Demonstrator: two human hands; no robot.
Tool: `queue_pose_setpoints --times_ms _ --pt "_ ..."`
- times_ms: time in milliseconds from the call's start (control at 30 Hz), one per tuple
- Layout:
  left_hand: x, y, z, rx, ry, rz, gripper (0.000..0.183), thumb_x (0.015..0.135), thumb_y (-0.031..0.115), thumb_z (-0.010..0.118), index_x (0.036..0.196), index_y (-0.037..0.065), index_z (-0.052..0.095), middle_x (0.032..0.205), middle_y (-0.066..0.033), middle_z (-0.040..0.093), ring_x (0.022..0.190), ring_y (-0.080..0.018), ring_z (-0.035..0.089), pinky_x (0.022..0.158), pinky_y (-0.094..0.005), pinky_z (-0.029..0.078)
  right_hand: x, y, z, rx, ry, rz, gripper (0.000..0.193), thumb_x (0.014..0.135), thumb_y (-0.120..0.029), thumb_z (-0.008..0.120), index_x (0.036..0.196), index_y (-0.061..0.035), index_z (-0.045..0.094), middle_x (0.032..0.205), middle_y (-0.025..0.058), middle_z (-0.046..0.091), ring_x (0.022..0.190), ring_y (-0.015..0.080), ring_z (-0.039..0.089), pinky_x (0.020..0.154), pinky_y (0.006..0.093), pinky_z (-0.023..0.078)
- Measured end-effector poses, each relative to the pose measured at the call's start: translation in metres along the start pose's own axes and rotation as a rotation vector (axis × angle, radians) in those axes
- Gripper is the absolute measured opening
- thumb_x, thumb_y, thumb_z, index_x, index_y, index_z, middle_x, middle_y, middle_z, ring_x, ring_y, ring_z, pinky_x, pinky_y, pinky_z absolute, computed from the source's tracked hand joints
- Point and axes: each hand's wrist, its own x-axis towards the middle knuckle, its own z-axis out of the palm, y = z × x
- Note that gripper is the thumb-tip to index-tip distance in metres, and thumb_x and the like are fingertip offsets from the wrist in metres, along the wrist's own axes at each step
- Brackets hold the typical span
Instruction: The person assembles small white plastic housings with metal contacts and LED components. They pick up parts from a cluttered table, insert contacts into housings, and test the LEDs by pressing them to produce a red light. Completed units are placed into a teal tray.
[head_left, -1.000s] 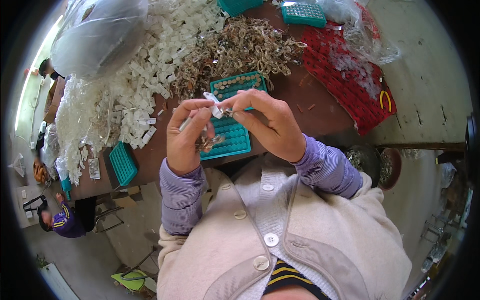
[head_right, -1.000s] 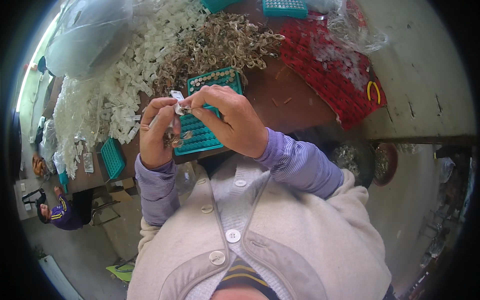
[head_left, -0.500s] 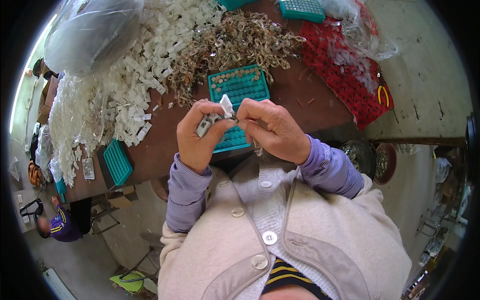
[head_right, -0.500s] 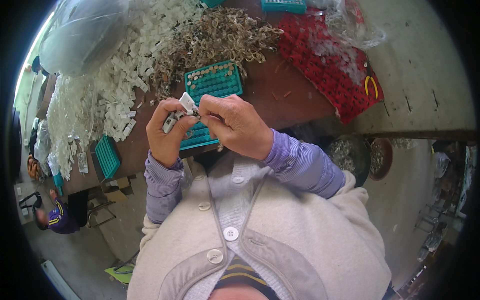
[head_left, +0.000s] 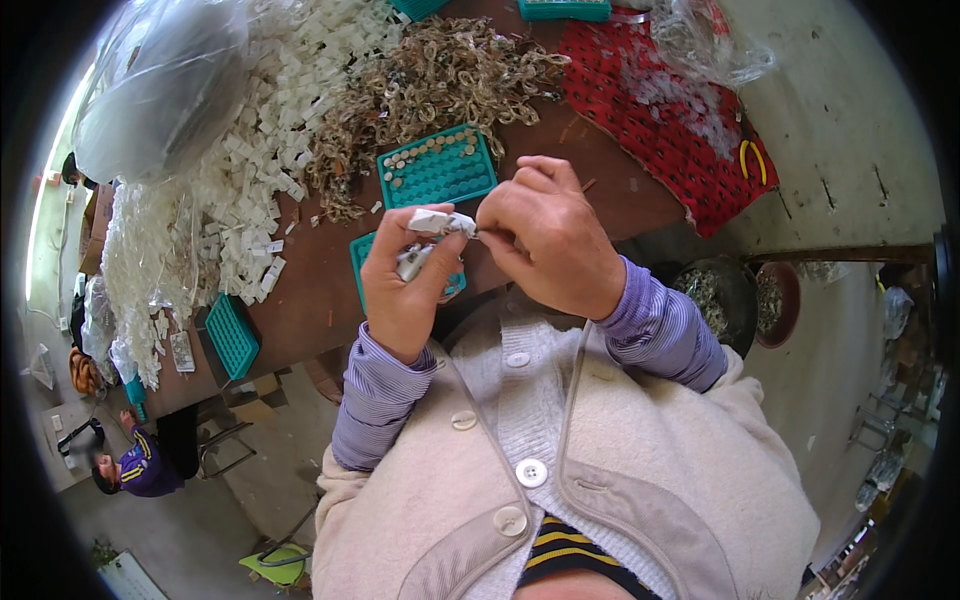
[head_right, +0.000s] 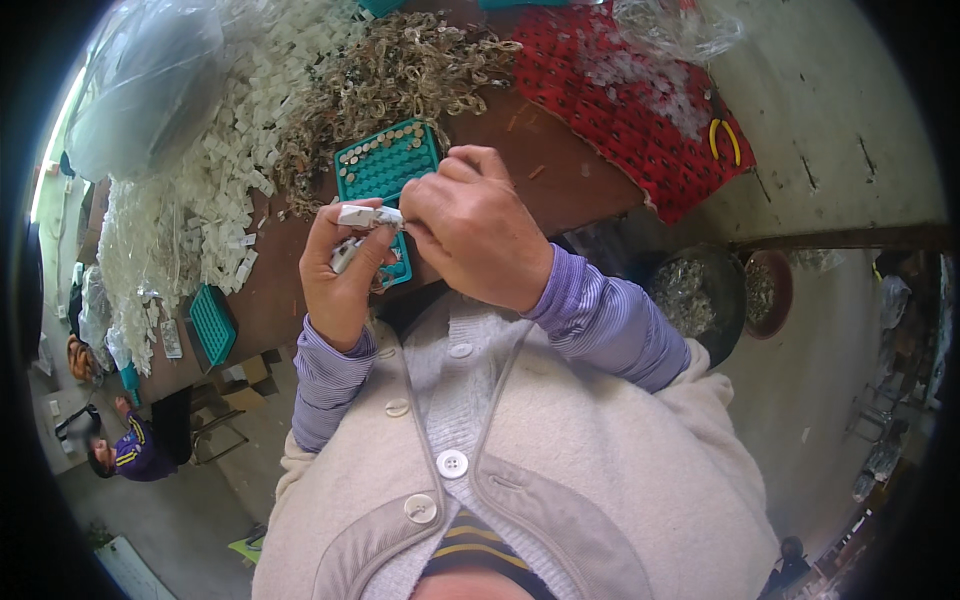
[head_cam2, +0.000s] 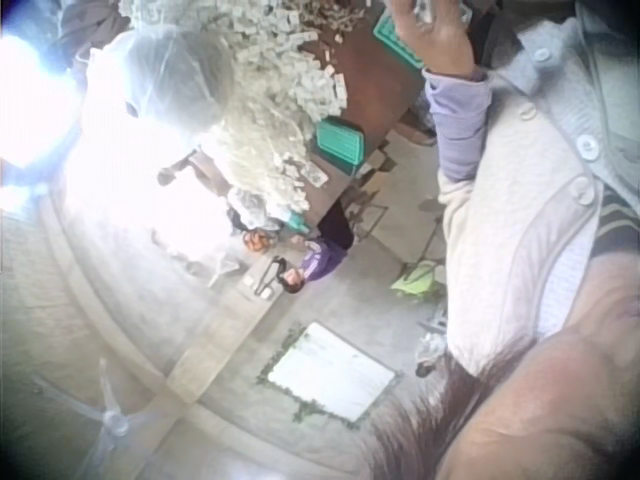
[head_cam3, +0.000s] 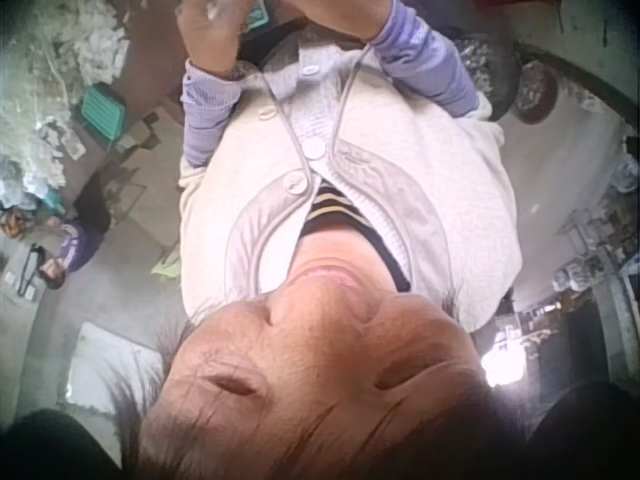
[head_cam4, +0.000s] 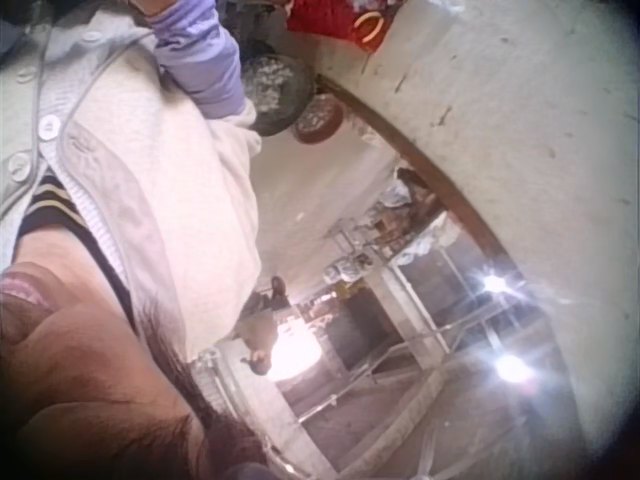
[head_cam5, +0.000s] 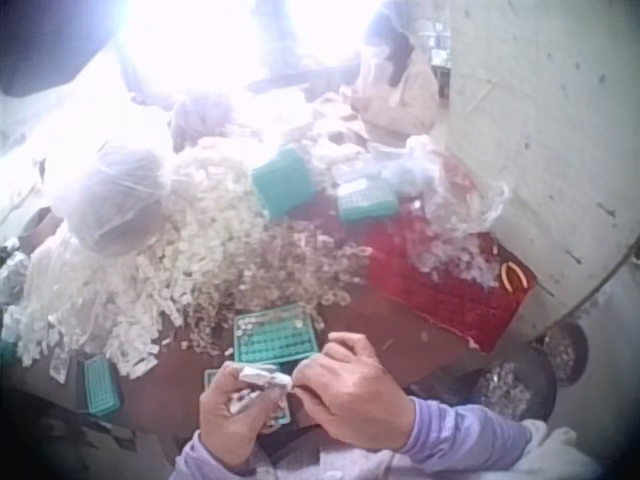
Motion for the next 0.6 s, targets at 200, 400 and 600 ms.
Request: queue_pose_setpoints --times_ms 200,400,600 --pt "0.004 -0.004 0.005 -0.438 0.001 -0.315 0.021 0.104 0.016 0.075 0.12 0.003 0.071 0.104 -0.0075 0.079 0.077 -0.0064 0.065 0.061 -0.0217 0.051 -0.009 0.003 0.009 0.072 0.097 0.13 0.01 0.088 -0.006 0.076 0.093 -0.009 0.067 0.083 0.004 0.064 0.086 0.0261 0.066 0.11 0.0478 0.045" --pt "0.004 -0.015 0.006 -0.329 -0.066 -0.284 0.012 0.104 0.013 0.076 0.112 0.005 0.07 0.098 -0.0032 0.076 0.079 -0.0066 0.068 0.06 -0.0208 0.052 -0.005 0.005 0.013 -0.031 0.143 -0.047 0.011 0.085 -0.01 0.077 0.089 -0.0113 0.068 0.081 0.0 0.061 0.085 0.0217 0.066 0.114 0.0529 0.045" --pt "0.013 -0.026 -0.004 -0.524 -0.085 -0.417 0.016 0.103 0.015 0.076 0.115 0.006 0.069 0.096 -0.0016 0.074 0.077 -0.006 0.069 0.055 -0.0208 0.051 0.009 0.008 0.022 -0.033 0.104 0.016 0.01 0.085 -0.012 0.079 0.093 -0.0118 0.073 0.084 0.0018 0.062 0.087 0.0231 0.066 0.106 0.049 0.048"
